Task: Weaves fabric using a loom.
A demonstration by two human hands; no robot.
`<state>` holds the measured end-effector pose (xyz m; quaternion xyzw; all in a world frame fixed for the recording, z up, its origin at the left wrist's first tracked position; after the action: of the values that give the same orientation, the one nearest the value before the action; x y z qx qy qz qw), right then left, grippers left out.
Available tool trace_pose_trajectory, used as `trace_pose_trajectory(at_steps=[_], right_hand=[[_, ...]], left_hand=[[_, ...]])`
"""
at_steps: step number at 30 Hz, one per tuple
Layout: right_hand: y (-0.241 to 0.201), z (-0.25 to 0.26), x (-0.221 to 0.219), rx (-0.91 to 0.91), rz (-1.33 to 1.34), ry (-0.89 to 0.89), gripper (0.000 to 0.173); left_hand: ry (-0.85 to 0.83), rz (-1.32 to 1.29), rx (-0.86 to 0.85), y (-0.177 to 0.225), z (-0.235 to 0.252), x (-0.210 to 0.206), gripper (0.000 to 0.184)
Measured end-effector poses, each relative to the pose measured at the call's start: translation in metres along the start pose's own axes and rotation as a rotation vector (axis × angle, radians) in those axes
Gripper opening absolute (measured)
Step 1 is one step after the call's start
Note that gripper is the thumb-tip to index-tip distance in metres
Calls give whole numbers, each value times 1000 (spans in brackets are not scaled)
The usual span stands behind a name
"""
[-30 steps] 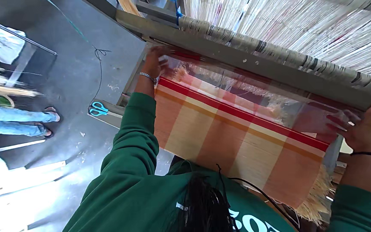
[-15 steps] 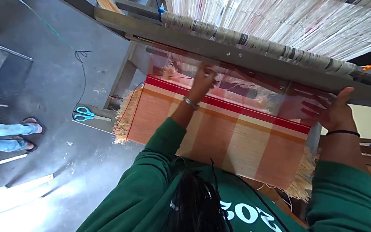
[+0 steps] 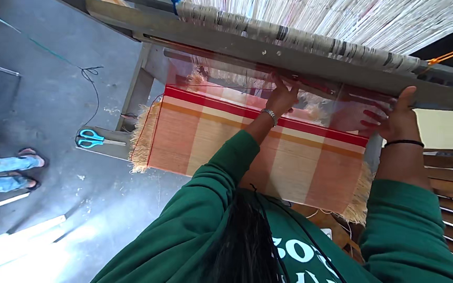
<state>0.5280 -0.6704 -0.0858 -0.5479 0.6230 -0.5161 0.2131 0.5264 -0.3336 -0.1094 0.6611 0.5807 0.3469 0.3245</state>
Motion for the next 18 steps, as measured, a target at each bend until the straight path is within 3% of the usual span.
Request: trace_pose_trajectory(at_steps=[13, 14, 16, 18], right_hand=[[3, 14, 4, 13, -37, 59, 97], [2, 14, 3, 13, -31, 58, 97], [1, 12, 1, 8, -10, 56, 93], [2, 15, 3, 18, 2, 50, 92]], left_hand=[[-8, -55, 14, 7, 12, 2, 90], [-39, -116, 26, 7, 12, 4, 80], [-171, -268, 115, 7, 16, 11, 39], [-268, -285, 172, 6, 15, 17, 35]])
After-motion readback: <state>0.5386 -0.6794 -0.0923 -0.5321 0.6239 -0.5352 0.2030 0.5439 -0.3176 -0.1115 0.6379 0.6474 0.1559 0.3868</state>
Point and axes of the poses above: each hand's wrist, its own z-axis towards the middle knuckle, its own x-axis out of the back of the hand, y = z × x, the point moved 4 cm from there along z, towards the middle knuckle, and after that the axes turned 5 degrees about x, right-handed, at the moved point
